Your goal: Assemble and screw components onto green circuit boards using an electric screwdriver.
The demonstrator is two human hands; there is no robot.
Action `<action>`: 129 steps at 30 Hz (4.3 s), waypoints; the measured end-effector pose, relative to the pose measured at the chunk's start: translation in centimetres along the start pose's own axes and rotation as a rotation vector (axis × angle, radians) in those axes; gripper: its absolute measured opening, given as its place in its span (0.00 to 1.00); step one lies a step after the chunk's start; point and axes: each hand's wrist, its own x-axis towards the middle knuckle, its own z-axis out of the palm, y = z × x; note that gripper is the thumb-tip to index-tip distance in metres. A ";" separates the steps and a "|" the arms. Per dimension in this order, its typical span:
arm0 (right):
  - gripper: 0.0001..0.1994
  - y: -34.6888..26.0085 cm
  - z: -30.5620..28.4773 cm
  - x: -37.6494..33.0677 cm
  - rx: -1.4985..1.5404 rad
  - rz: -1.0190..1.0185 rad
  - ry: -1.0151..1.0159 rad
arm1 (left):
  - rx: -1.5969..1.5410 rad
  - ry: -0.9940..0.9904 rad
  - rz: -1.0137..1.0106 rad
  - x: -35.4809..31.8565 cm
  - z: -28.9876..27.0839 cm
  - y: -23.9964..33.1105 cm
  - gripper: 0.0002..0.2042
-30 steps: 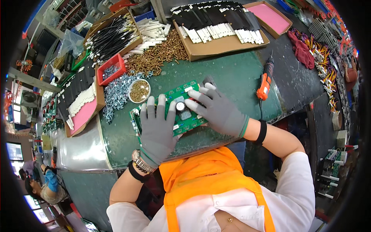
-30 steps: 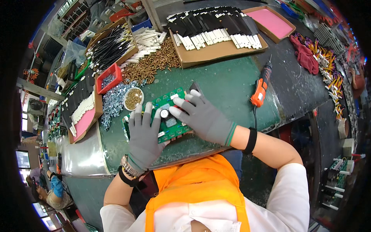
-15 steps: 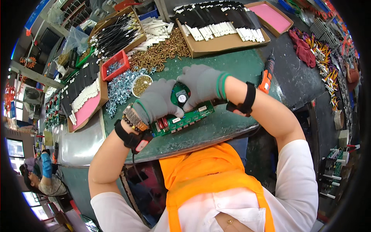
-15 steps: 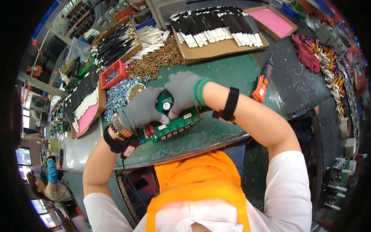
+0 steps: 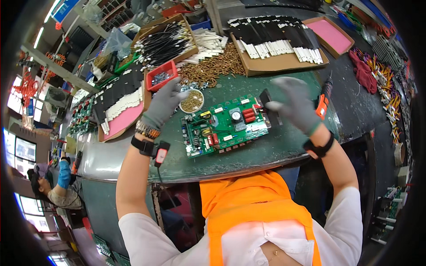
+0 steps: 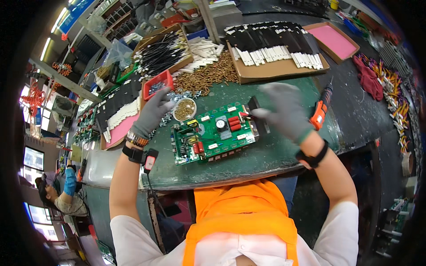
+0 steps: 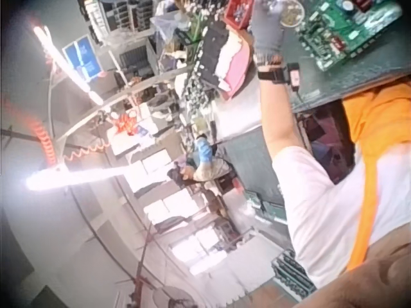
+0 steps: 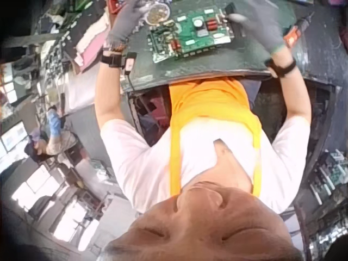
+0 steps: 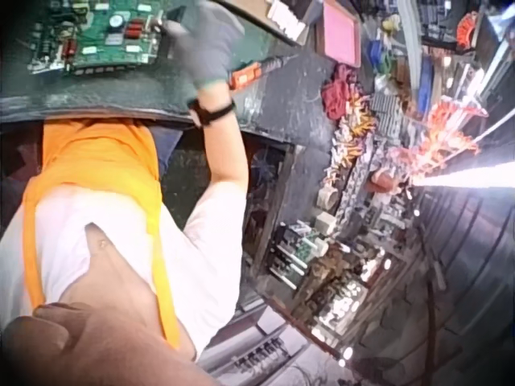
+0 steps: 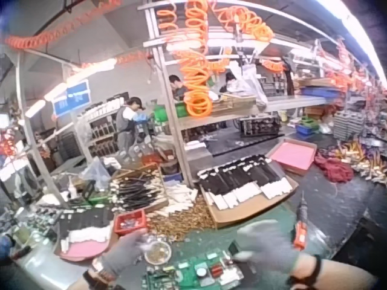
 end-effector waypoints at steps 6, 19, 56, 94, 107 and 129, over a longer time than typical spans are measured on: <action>0.51 13.8 -2.3 -13.1 -0.164 0.702 -0.141 | 0.577 0.123 -0.014 -6.3 -1.5 -10.1 0.13; 0.20 16.5 -3.7 -11.6 0.815 0.952 0.195 | 0.829 0.445 0.179 -2.5 5.3 -12.8 0.11; 0.41 -12.6 -4.5 -17.4 1.774 0.331 -0.398 | -0.429 0.054 0.153 -7.5 5.7 7.6 0.14; 0.46 -15.9 -8.3 -21.4 1.695 0.798 -0.469 | -0.261 0.057 0.389 -9.0 11.2 12.0 0.20; 0.47 -15.9 -8.8 -22.9 1.286 1.051 -0.678 | 0.647 -0.174 0.602 -5.7 11.2 9.5 0.57; 0.39 -14.9 -5.1 -22.2 1.596 1.088 -0.630 | 0.659 -0.071 0.604 -5.7 12.4 9.2 0.43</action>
